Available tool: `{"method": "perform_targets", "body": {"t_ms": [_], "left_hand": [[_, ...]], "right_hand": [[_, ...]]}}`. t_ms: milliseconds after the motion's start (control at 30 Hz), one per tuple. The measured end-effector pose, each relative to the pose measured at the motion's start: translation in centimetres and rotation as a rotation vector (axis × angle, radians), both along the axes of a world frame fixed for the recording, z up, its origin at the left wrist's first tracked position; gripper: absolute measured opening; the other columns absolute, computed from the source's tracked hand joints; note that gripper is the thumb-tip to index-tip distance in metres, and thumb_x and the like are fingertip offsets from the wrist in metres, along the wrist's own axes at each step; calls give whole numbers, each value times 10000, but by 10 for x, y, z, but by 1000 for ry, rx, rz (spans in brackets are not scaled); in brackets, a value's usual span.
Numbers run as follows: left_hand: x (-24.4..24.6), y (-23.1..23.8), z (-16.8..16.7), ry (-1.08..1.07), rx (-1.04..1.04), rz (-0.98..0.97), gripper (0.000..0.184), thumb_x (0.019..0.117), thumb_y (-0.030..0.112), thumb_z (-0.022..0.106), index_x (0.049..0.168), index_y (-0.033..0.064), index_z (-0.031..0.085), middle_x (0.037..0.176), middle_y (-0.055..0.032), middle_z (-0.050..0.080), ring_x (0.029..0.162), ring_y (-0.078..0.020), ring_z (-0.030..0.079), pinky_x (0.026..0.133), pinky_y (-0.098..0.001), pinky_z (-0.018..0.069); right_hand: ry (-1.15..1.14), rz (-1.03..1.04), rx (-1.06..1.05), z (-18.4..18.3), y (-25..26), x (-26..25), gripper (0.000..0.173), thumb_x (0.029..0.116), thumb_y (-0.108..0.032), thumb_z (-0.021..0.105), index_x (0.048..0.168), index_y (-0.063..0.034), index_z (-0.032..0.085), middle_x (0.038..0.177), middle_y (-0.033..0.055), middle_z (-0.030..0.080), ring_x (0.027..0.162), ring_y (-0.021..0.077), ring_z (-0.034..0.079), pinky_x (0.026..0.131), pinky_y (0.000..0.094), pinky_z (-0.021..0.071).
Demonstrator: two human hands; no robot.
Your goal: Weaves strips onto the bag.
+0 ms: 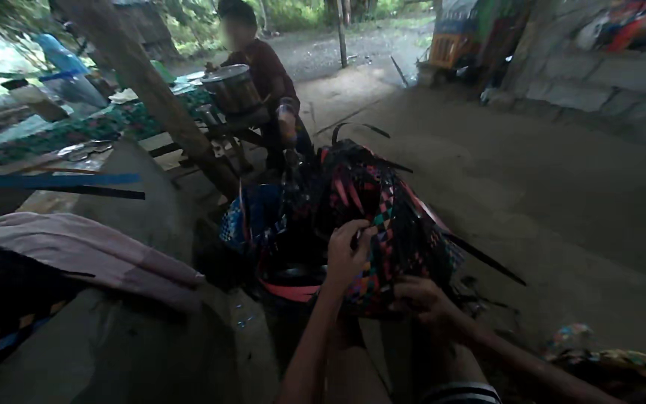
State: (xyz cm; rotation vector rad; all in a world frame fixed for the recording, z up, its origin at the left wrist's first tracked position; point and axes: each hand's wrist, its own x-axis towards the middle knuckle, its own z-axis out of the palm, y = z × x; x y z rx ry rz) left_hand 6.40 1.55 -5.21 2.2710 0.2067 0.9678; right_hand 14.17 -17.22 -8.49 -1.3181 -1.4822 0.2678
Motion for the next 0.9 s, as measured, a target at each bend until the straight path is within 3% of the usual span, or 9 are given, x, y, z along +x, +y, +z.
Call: {"method": "perform_targets", "body": {"t_ms": [67,100,200,267,367,433,533,700,900], "left_hand": [[-6,0,6,89,-13,-81,379,912,111,618,1214,-117,640,1130,-247,692,1017,-339,671,938,-544,488],[-8,-2,9,127,-49,-82,410,912,138,669,1235,-114,630,1144,-241,690,1027,-321,670,946,-521,496],[-6,-14,10,33,-182,-12,249,978,157,653,1014,-88,682,805,-91,658,657,-45,584,641,-199,509],[-3,-18,9,-74,-202,-50,232,997,107,612,894,-97,650,694,-37,590,579,32,519,578,-118,458],[-1,-21,7,-111,-176,-39,214,984,65,588,856,-92,659,688,-27,584,613,39,502,609,-112,427],[1,-19,5,-130,-177,-34,228,987,83,595,845,-81,666,684,-16,587,614,50,505,607,-101,424],[3,-17,1,-176,-167,-72,242,995,97,608,850,-87,670,689,-28,603,611,50,513,604,-103,434],[3,-20,1,-171,-175,-30,174,954,7,573,869,-103,679,707,-51,620,637,39,532,628,-112,449],[5,-16,-2,-198,-198,-94,241,1003,75,582,858,-94,672,697,-30,615,616,56,519,603,-101,441]], "right_hand": [[76,-13,20,19,7,15,204,986,-80,586,1025,103,667,944,130,692,824,88,668,779,226,570],[113,-43,31,30,12,20,220,993,-73,574,1101,103,653,968,106,701,836,62,673,785,225,577],[67,-191,93,51,25,27,228,977,-29,581,1141,119,638,1001,125,716,863,68,697,812,222,584],[0,-245,73,55,30,28,180,973,-28,586,1068,105,662,976,142,701,834,91,687,793,223,578],[-48,-231,-28,49,32,22,147,936,-3,616,978,120,685,987,206,657,779,161,646,725,254,562],[9,-231,-54,54,29,21,129,952,-8,602,978,104,660,951,164,655,740,114,655,691,230,577],[28,-290,16,64,28,25,151,952,-20,604,1017,102,664,939,142,680,782,86,672,736,216,577],[-82,-232,-134,55,35,19,122,912,23,635,970,121,676,979,224,646,797,217,637,744,307,559],[-69,-332,-14,64,38,26,146,940,-25,617,998,95,677,928,170,671,784,144,650,733,245,558]]}}
